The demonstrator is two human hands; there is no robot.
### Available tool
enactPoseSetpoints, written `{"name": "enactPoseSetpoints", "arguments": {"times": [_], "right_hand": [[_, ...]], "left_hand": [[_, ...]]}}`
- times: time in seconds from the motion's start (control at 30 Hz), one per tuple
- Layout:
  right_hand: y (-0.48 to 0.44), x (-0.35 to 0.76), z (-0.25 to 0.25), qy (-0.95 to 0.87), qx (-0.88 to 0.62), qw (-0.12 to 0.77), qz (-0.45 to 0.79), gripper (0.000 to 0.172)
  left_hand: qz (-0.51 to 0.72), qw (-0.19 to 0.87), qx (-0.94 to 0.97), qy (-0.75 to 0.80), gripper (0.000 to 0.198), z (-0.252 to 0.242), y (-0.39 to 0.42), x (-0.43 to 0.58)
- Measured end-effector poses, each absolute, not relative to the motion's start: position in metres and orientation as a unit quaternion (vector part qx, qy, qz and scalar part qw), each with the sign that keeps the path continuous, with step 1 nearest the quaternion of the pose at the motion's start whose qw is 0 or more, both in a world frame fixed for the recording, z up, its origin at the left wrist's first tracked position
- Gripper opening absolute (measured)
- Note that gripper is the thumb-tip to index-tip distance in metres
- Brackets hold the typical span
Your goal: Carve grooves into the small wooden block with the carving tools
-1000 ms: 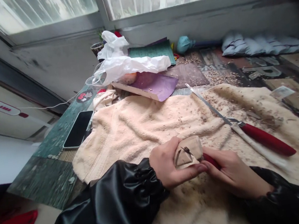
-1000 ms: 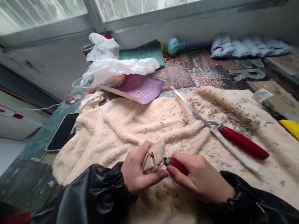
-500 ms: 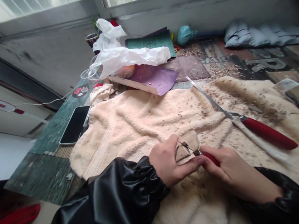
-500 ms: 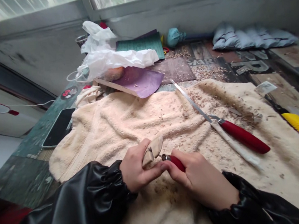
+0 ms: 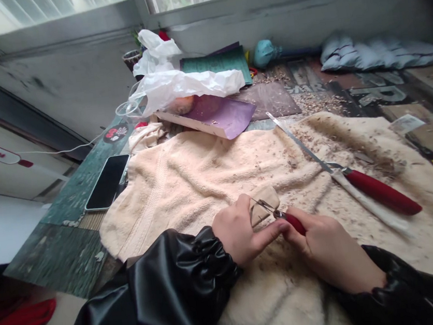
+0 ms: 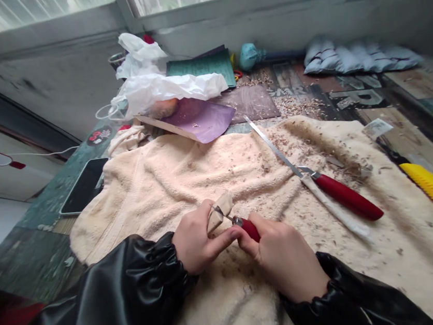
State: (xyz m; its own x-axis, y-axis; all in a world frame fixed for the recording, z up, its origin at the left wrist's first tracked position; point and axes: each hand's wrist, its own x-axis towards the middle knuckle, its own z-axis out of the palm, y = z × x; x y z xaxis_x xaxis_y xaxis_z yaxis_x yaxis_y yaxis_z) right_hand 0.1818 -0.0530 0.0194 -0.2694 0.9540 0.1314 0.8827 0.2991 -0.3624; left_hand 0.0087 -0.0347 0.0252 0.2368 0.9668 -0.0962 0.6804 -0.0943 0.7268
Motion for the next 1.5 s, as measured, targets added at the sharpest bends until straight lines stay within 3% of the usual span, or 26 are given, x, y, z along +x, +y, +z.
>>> {"name": "enactPoseSetpoints", "arguments": {"times": [0.13,0.3,0.4,0.77,1.23,1.37,1.5], "right_hand": [[-0.052,0.180,0.018,-0.777,-0.597,0.181,0.085,0.055],[-0.041,0.189,0.026,-0.778,-0.518,0.156,0.320,0.053],[-0.038,0.194,0.032,-0.777,-0.488,0.137,0.373,0.052],[-0.048,0.184,0.030,-0.805,-0.529,0.227,0.143,0.046],[-0.050,0.184,0.036,-0.799,-0.510,0.231,0.220,0.036],[-0.049,0.187,0.039,-0.797,-0.488,0.209,0.289,0.037],[-0.051,0.185,0.039,-0.776,-0.513,0.240,0.279,0.026]], "left_hand": [[0.209,0.334,0.700,0.595,0.049,0.029,-0.033,0.008],[0.240,0.414,0.694,0.538,0.045,0.036,-0.030,0.005],[0.241,0.450,0.692,0.511,0.043,0.039,-0.030,0.005],[0.250,0.449,0.668,0.539,0.041,0.037,-0.027,0.004],[0.286,0.488,0.637,0.523,0.042,0.037,-0.028,0.005],[0.304,0.589,0.584,0.469,0.042,0.034,-0.025,0.004],[0.317,0.709,0.503,0.380,0.043,0.032,-0.022,0.006]]}}
